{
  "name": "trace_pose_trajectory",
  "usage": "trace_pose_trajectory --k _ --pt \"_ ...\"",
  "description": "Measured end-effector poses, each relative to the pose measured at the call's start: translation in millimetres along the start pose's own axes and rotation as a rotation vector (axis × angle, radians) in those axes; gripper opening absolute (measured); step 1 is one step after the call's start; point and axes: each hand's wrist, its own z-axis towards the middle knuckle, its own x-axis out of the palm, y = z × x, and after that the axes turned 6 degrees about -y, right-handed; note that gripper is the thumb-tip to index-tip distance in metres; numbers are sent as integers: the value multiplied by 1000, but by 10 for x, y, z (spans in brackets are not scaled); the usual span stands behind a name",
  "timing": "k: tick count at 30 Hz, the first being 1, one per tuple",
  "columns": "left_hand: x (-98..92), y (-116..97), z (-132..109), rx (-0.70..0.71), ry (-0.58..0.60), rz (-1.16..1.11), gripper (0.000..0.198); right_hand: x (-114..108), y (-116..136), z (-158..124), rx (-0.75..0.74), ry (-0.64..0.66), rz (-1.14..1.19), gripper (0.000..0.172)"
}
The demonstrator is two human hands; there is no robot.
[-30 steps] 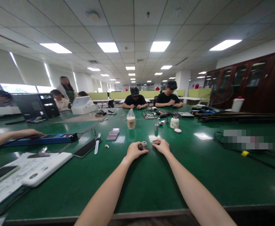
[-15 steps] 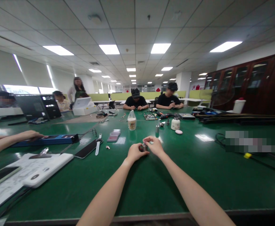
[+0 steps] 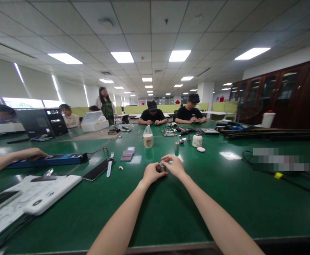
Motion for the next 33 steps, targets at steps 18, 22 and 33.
trace_pose_trajectory --k 18,22,33 --pt "-9 -29 1 -6 -4 26 47 1 -15 40 7 -117 186 21" --pt "-20 -50 -9 -12 -1 -3 47 -78 -306 79 120 -152 62 21" --pt "-50 -81 -22 -17 -4 7 47 -149 -761 -36 247 -16 -164 24"
